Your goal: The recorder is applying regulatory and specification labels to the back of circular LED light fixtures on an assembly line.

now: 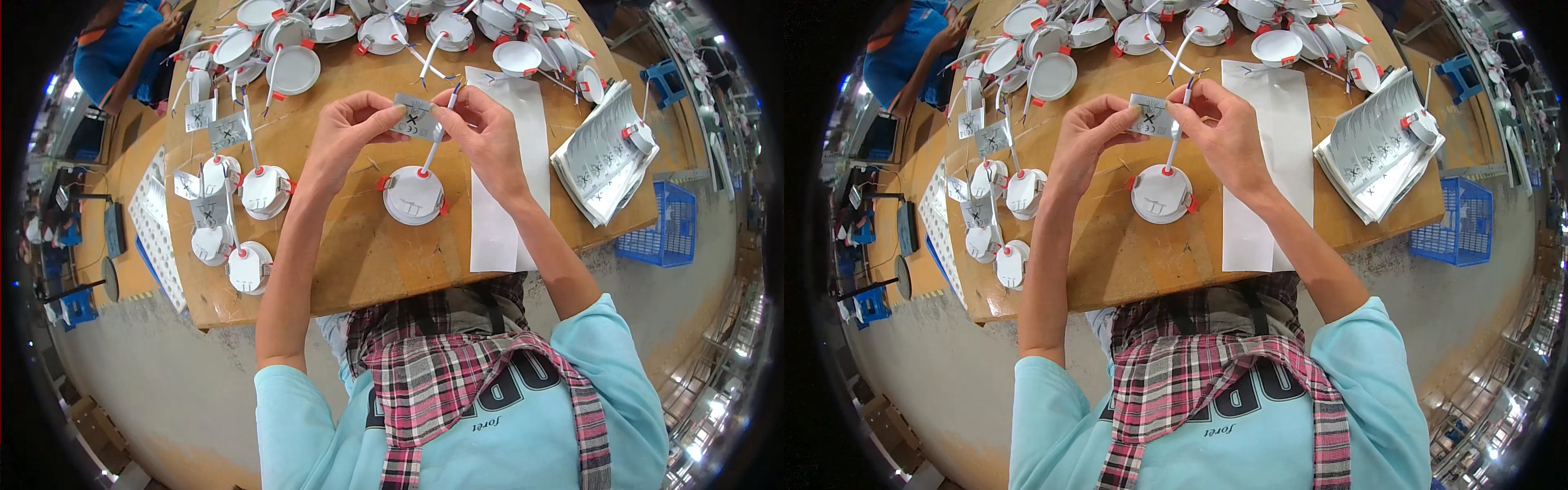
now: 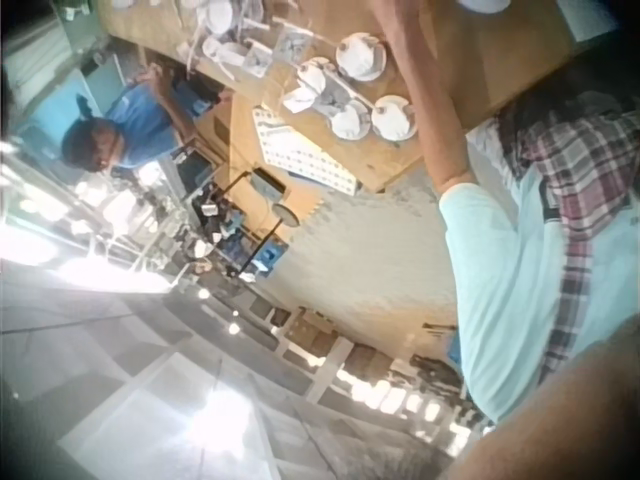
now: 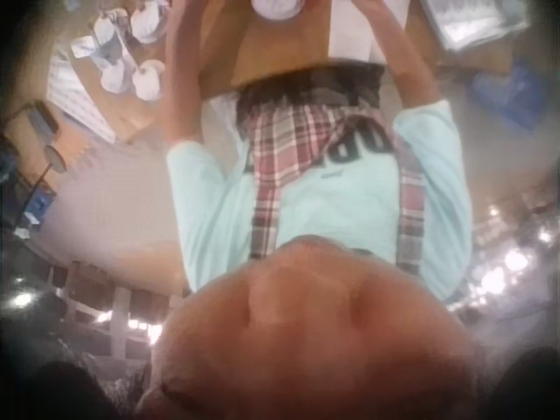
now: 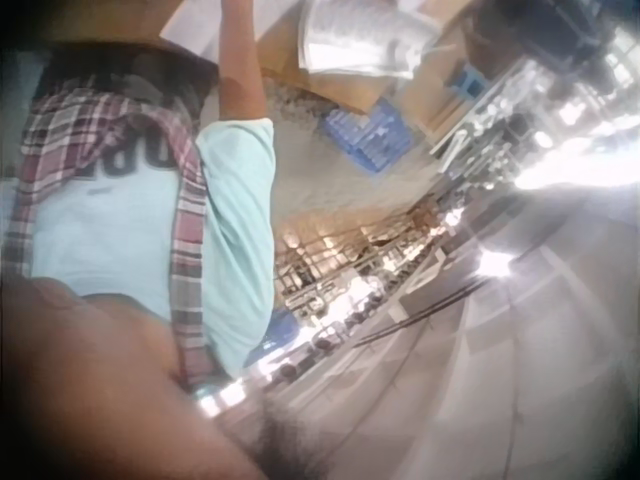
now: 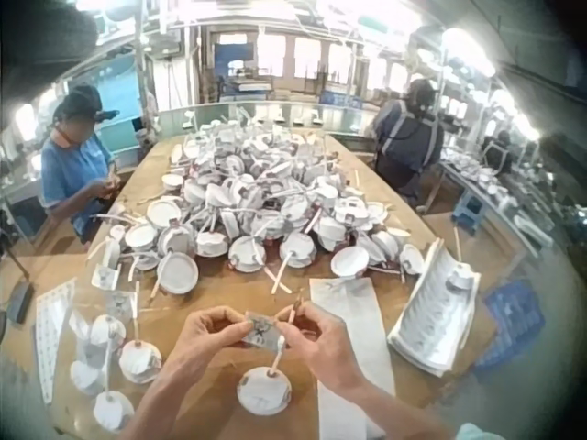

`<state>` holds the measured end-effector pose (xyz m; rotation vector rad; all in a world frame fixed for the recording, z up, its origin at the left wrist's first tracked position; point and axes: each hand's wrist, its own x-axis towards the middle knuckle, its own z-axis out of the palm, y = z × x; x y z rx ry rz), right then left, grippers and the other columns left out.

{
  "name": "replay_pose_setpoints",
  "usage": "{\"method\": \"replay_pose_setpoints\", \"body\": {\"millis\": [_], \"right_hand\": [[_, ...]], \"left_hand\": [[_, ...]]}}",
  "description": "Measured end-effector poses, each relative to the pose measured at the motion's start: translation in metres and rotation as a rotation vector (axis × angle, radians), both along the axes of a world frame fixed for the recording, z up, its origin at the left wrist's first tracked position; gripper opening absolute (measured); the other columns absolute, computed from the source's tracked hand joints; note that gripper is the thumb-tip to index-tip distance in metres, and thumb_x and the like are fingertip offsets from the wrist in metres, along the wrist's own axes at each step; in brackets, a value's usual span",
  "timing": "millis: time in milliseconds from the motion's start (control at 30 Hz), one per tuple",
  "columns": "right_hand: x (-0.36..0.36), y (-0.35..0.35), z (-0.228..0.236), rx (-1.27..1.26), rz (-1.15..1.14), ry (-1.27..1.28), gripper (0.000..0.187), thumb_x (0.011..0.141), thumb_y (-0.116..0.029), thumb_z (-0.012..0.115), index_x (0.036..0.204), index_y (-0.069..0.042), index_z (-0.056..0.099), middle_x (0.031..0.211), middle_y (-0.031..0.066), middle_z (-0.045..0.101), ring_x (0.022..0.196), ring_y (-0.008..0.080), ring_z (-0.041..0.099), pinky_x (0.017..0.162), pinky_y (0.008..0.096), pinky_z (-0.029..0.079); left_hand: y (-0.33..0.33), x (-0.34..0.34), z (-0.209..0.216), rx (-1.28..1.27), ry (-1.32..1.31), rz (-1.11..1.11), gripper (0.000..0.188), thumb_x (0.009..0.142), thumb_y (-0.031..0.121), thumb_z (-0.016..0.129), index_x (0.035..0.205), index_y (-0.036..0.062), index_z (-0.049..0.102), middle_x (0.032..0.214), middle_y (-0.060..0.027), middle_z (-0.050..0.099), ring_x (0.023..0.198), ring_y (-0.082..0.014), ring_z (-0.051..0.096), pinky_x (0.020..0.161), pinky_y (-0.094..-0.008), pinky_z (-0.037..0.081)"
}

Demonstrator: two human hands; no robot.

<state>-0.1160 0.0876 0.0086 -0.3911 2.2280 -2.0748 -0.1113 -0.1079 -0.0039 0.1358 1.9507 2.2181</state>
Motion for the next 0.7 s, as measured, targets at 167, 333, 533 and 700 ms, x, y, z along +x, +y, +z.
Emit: {"method": "replay_pose_setpoints", "body": {"millis": [167, 333, 533, 700], "right_hand": [[-0.001, 0.001, -0.003, -0.025, 0.008, 0.000, 0.014, 0.089, -0.013, 0.061, 0.092, 0.000, 0.062, 0.080, 0.0038, 0.064, 0.075, 0.0092, 0.061, 0.068, 0.0250, 0.052], [-0.002, 0.003, -0.004, -0.096, 0.033, -0.019, 0.013, 0.089, -0.013, 0.061, 0.093, -0.001, 0.062, 0.078, 0.0024, 0.062, 0.074, 0.0087, 0.060, 0.067, 0.0248, 0.053], [-0.005, 0.003, -0.005, -0.166, 0.077, -0.061, 0.013, 0.089, -0.014, 0.062, 0.096, -0.002, 0.063, 0.077, 0.0002, 0.060, 0.075, 0.0084, 0.061, 0.066, 0.0244, 0.053], [-0.007, 0.005, -0.005, -0.140, 0.112, -0.105, 0.014, 0.089, -0.014, 0.061, 0.097, -0.003, 0.062, 0.079, 0.0013, 0.061, 0.074, 0.0089, 0.061, 0.065, 0.0240, 0.052]], "left_hand": [[0.001, 0.003, 0.004, -0.036, 0.015, 0.038, 0.016, 0.086, 0.017, 0.065, 0.085, 0.0008, 0.064, 0.083, -0.0068, 0.066, 0.076, -0.0129, 0.064, 0.075, -0.0294, 0.054], [0.003, 0.007, 0.003, -0.031, 0.054, 0.059, 0.015, 0.086, 0.015, 0.065, 0.084, 0.0011, 0.065, 0.083, -0.0067, 0.067, 0.074, -0.0126, 0.063, 0.075, -0.0288, 0.052], [0.004, 0.013, -0.001, 0.039, 0.015, 0.161, 0.015, 0.081, 0.016, 0.070, 0.082, 0.0015, 0.068, 0.077, -0.0059, 0.067, 0.073, -0.0133, 0.063, 0.077, -0.0284, 0.049], [0.004, 0.015, -0.003, 0.087, -0.042, 0.117, 0.013, 0.087, 0.015, 0.062, 0.083, 0.0028, 0.066, 0.081, -0.0048, 0.066, 0.075, -0.0102, 0.061, 0.078, -0.0285, 0.050]]}}
